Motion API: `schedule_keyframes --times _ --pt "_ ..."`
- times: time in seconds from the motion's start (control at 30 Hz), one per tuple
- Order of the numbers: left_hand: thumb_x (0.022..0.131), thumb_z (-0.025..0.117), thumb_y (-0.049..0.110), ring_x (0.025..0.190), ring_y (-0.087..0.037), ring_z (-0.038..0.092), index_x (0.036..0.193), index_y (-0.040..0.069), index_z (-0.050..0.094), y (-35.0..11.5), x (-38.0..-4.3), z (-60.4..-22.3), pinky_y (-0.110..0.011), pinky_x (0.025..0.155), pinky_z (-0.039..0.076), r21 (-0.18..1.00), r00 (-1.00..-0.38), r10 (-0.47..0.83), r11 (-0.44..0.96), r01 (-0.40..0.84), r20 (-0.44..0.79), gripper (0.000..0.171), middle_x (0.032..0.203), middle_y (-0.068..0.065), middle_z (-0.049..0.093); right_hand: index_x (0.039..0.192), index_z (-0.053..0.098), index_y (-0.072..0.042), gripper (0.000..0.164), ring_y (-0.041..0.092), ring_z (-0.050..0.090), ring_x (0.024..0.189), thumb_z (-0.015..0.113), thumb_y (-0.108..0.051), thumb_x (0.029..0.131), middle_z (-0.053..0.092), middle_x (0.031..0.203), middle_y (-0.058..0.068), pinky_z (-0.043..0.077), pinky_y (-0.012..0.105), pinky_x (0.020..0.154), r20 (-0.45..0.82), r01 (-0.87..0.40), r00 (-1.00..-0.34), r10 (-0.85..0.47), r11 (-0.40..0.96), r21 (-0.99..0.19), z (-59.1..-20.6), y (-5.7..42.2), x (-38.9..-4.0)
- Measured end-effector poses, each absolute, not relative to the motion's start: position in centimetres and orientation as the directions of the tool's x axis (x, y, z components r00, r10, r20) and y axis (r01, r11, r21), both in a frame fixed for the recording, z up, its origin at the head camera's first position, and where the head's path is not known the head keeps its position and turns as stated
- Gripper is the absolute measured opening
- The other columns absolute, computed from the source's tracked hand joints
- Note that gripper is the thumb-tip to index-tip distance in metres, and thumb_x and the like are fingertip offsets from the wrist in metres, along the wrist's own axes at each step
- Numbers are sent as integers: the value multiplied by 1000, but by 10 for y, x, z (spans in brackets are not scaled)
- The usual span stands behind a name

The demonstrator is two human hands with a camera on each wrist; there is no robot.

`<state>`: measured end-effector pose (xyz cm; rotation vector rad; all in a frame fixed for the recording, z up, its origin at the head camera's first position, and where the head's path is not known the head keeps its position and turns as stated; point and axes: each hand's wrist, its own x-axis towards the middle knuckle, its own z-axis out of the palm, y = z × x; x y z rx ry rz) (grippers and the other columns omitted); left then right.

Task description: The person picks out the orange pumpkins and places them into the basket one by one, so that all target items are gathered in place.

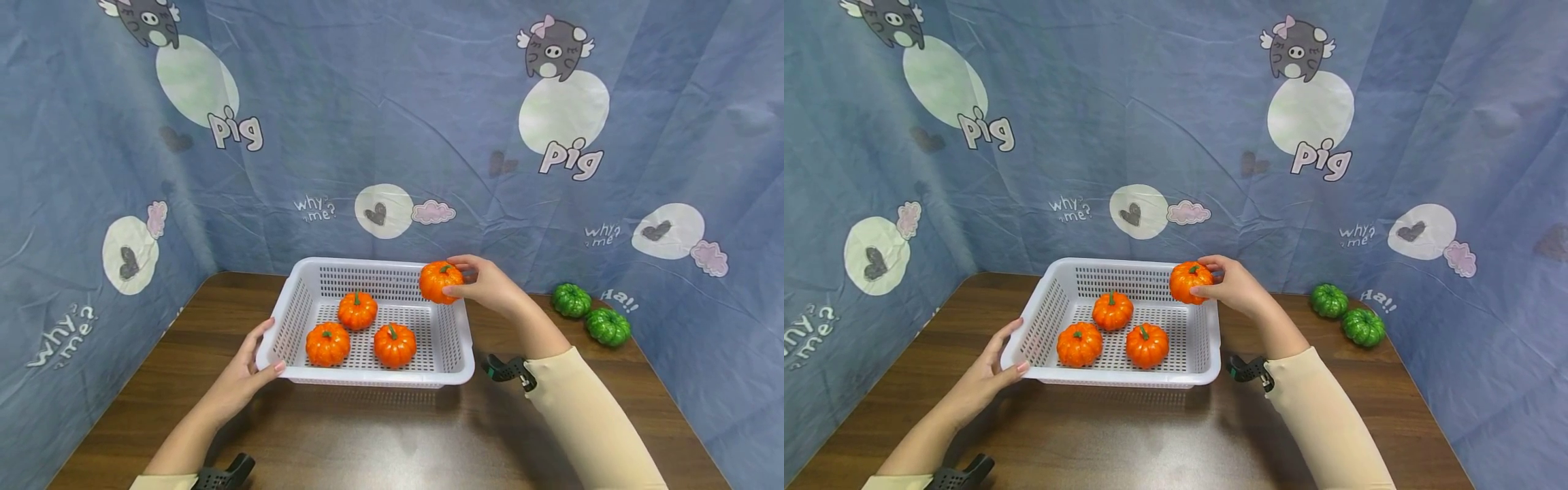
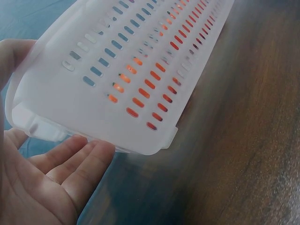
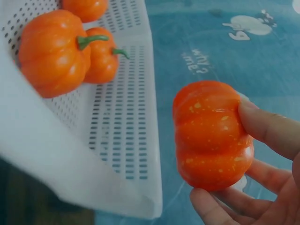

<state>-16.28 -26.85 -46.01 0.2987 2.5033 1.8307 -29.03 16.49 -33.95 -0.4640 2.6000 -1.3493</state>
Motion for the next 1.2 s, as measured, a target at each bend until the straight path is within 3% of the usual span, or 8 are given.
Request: schedule_keyframes --times 0.37,0.83,1.2 --pt "97 63 10 130 -45 42 160 13 5 -268 -163 -461 -17 88 47 953 -980 178 269 140 94 86 155 -32 23 141 52 -7 65 32 60 114 81 -21 85 53 140 18 52 44 95 -86 -160 -920 -383 567 -808 -346 140 -313" --pt "96 65 13 129 -46 44 160 13 7 -269 -163 -462 -17 88 47 943 -983 161 306 133 87 86 154 -32 26 139 53 -3 61 33 59 118 80 -16 86 53 139 22 49 45 99 -223 -30 -909 -353 589 -808 -360 109 -329" --pt "96 65 13 130 -47 41 160 14 7 -270 -163 -464 -18 88 46 943 -982 166 302 139 92 86 155 -32 24 136 57 -4 57 32 58 118 81 -13 85 54 140 22 52 41 96 -241 -22 -918 -315 647 -762 -378 91 -334"
